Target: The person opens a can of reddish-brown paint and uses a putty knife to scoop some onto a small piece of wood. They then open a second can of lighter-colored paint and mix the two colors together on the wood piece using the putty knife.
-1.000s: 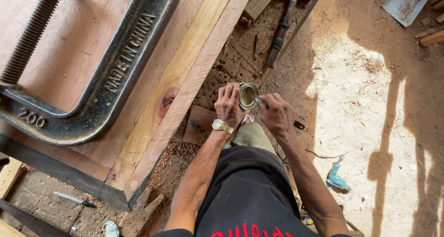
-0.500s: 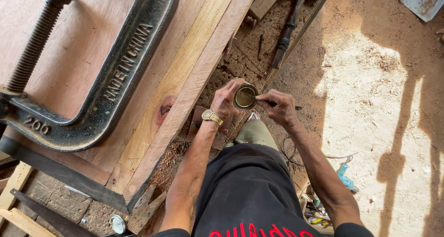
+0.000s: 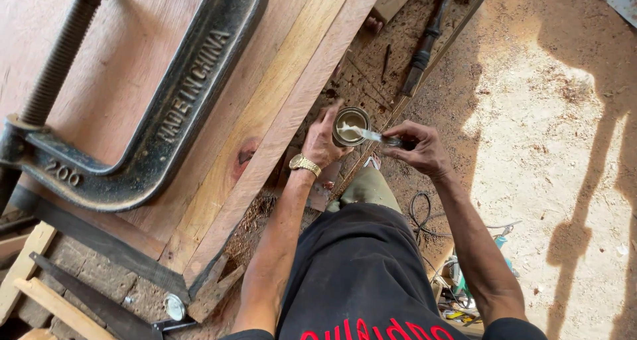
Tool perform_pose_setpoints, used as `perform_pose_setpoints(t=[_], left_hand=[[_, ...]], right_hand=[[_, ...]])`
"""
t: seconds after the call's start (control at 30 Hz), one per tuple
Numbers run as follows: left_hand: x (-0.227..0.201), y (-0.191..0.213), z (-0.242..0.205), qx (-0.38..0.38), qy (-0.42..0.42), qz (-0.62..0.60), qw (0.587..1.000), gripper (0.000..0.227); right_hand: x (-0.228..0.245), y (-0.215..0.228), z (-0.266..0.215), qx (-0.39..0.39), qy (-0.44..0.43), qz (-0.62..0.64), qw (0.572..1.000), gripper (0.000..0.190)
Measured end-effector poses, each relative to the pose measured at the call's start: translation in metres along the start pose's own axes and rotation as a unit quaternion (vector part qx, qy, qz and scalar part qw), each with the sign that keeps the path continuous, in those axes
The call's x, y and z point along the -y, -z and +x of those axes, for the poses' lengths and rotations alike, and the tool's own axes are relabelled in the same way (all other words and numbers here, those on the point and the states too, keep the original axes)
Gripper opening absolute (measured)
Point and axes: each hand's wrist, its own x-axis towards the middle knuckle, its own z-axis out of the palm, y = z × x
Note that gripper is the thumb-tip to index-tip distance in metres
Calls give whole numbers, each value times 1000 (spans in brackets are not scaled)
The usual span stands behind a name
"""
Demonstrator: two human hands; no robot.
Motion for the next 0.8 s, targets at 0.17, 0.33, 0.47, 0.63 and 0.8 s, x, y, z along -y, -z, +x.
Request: perform_pose_setpoints(t=[0.17,0.33,0.47,0.63,0.8], left_hand=[[-32,-5,-88,-85,183,185,962,119],[-38,8,-155,26,216,332,918,142],[-25,6,-169,17,250,360,898,147],[-25,1,-166,12,300,362,883,143],[-40,5,-157,7,305,361,881,129]], right_hand=[[-12,-19,-12,-43,-105,64,991,24],[13,-33,-19,-93,-152,75,981,31],[10,-33,-26,-79,-168,31,982,37],[1,-31,-34,-57,-79,-73,993,25],[30,-32,-23,-73,-151,-52,984,27]])
